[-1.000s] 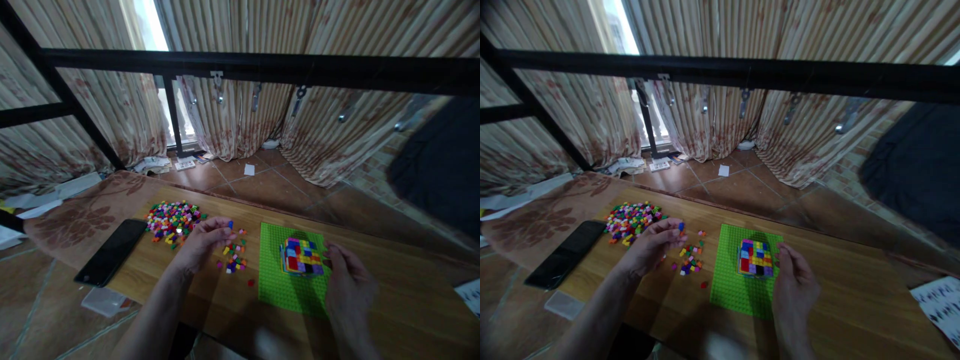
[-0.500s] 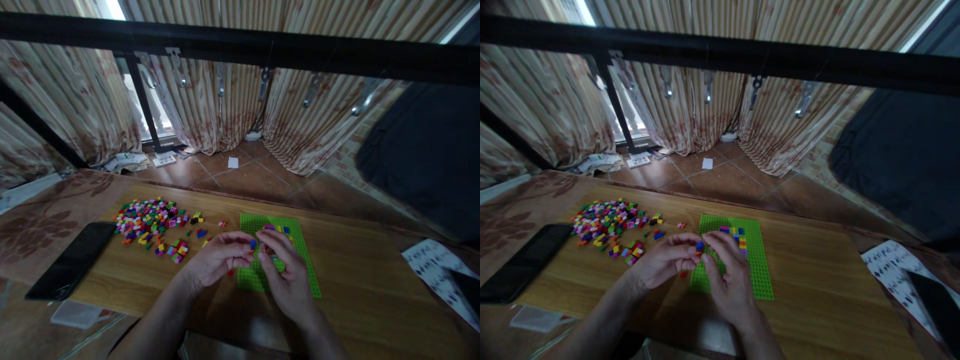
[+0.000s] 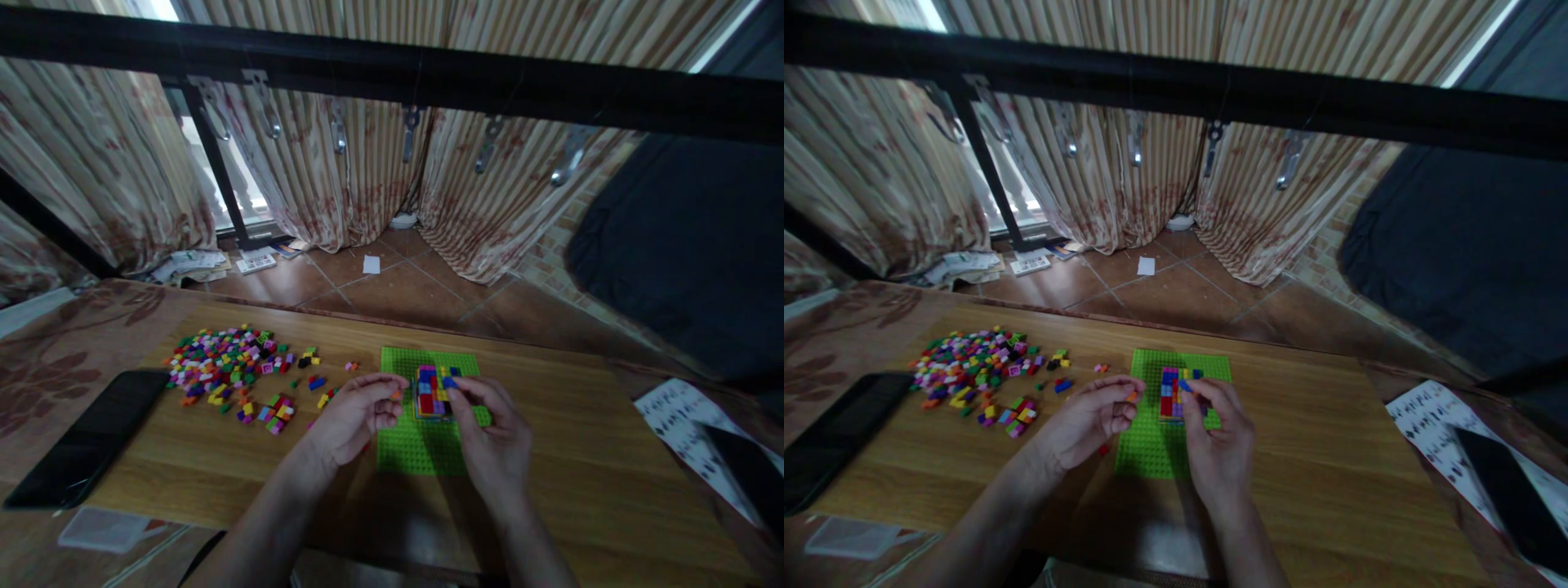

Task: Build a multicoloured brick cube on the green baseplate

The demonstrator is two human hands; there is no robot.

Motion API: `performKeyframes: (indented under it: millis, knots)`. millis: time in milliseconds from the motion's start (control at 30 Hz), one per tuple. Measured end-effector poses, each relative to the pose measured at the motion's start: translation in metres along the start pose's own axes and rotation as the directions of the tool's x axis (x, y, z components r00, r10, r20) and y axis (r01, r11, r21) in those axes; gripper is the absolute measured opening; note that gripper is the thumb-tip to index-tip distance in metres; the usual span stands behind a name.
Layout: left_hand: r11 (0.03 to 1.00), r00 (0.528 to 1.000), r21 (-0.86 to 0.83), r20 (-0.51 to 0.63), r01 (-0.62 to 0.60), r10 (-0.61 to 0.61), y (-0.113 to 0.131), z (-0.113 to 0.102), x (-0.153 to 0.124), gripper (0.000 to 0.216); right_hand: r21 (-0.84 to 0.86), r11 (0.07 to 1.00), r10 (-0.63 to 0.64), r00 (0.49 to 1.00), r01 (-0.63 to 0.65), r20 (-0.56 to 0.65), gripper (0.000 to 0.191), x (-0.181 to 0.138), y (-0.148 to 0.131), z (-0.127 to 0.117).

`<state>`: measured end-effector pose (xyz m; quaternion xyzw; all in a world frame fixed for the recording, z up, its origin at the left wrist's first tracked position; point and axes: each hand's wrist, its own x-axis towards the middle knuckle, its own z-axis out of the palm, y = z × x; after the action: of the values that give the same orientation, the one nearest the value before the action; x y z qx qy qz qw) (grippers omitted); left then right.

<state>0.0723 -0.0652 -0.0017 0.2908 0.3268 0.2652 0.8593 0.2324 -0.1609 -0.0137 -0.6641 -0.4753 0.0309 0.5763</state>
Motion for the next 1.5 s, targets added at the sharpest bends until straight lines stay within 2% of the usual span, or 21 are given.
performKeyframes:
  millis: [67,133,367,467,567,633,767,967,1300,1500]
  knots:
    - [1.0,0.999,-0.006,-0.041,-0.014,0.014,0.001,0.001,0.002,0.017,-0.035,0.997,0.065,0.99,-0.07,-0.123,0.011,0.004,0.007,-0.003]
    - [0.999,0.997,0.016,-0.073,-0.035,0.036,0.0,0.003,0.004,0.015,-0.067,0.993,0.082,0.985,-0.094,-0.154,0.015,0.006,0.012,-0.003]
    - [0.952,0.973,0.264,-0.127,-0.154,0.192,-0.014,0.011,0.011,0.019,-0.241,0.966,-0.106,0.994,0.097,-0.027,0.014,0.002,0.009,0.015]
    - [0.879,0.944,0.403,-0.095,-0.254,0.316,-0.018,0.012,0.015,0.02,-0.295,0.942,-0.157,0.987,0.159,0.032,0.015,0.003,0.009,0.021]
    - [0.761,0.89,0.543,-0.051,-0.355,0.452,-0.022,0.009,0.019,0.021,-0.343,0.916,-0.194,0.978,0.206,0.071,0.019,0.005,0.011,0.023]
    - [0.672,0.87,0.634,0.003,-0.383,0.493,-0.025,0.007,0.02,0.025,-0.367,0.902,-0.21,0.973,0.229,0.091,0.021,0.005,0.012,0.023]
    - [0.543,0.848,0.735,0.081,-0.405,0.523,-0.03,0.006,0.018,0.028,-0.416,0.867,-0.246,0.961,0.276,0.125,0.022,0.004,0.011,0.022]
    - [0.467,0.829,0.791,0.087,-0.395,0.553,-0.029,0.014,0.014,0.026,-0.492,0.816,-0.269,0.953,0.302,0.139,0.023,0.001,0.009,0.021]
    - [0.41,0.823,0.844,0.064,-0.346,0.565,-0.031,0.02,0.018,0.026,-0.391,0.902,-0.17,0.983,0.182,0.065,0.024,-0.001,0.006,0.025]
    - [0.398,0.804,0.838,0.079,-0.373,0.589,-0.032,0.021,0.015,0.026,-0.355,0.925,-0.133,0.991,0.134,0.029,0.023,-0.001,0.005,0.026]
